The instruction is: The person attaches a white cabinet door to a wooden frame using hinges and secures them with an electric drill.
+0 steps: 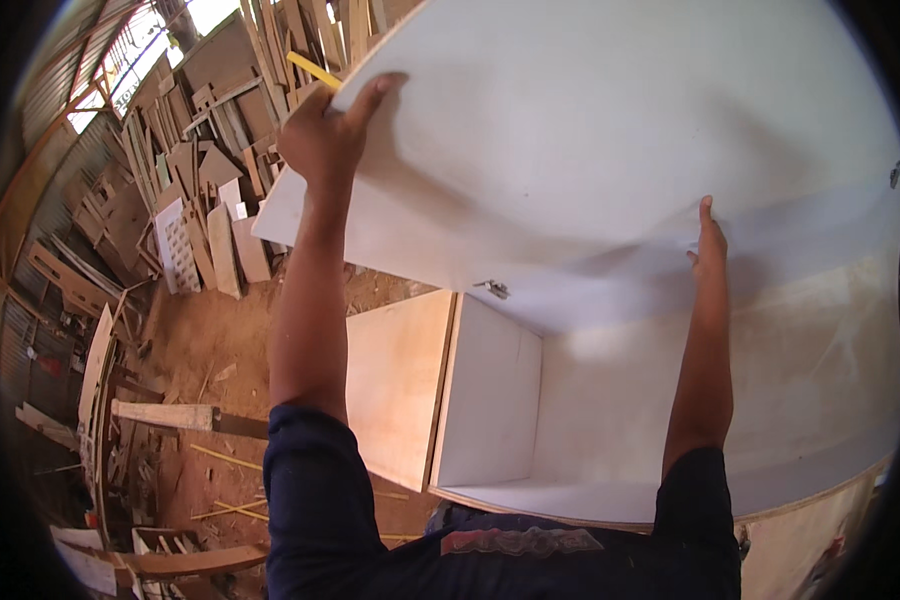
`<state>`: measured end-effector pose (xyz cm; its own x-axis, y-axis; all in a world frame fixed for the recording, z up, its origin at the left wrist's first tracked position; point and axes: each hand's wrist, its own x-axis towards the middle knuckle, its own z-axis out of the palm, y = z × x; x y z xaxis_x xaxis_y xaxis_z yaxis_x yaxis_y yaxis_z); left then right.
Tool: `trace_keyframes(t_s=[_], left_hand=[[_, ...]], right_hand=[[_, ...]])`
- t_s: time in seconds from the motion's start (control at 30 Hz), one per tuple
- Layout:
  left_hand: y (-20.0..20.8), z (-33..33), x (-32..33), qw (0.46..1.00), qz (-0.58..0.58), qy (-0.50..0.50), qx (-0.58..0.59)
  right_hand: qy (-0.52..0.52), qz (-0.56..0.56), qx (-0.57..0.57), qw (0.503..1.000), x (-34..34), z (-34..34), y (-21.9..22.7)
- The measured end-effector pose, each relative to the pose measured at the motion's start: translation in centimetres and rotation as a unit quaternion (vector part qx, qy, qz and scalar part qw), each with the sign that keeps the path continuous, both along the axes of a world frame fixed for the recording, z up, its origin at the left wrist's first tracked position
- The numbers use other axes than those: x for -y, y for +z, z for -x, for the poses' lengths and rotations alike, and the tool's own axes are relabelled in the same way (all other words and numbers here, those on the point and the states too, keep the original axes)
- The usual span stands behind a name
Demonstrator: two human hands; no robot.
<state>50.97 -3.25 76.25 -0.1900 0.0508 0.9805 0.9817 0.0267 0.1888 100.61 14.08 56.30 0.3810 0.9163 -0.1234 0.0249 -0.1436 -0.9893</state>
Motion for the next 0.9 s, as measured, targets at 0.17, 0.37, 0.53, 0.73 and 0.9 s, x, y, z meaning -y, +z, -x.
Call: trace_keyframes(t_s=[0.17, 0.37, 0.53, 0.73, 0.9], left_hand=[[-0.4, 0.8, -1.1, 0.999, 0.002, -0.031, 0.045], [0.6, 1.7, -3.3, 0.998, 0.034, -0.036, 0.044], [1.3, 1.5, -6.1, 0.989, 0.113, -0.070, 0.063], [2.5, 3.4, -9.3, 0.960, 0.245, -0.103, 0.084], [3.0, 3.3, -9.8, 0.935, 0.301, -0.162, 0.095]], right_hand=[[0.043, -0.012, -0.029, 0.999, -0.4, -0.4, -0.8], [0.045, -0.043, -0.045, 0.997, -0.4, 0.7, -0.3], [0.045, -0.040, -0.029, 0.998, -1.0, 0.1, -1.0], [0.031, -0.066, 0.037, 0.997, -0.7, 1.9, -1.7], [0.051, -0.039, 0.059, 0.996, -0.6, 2.3, -2.1]])
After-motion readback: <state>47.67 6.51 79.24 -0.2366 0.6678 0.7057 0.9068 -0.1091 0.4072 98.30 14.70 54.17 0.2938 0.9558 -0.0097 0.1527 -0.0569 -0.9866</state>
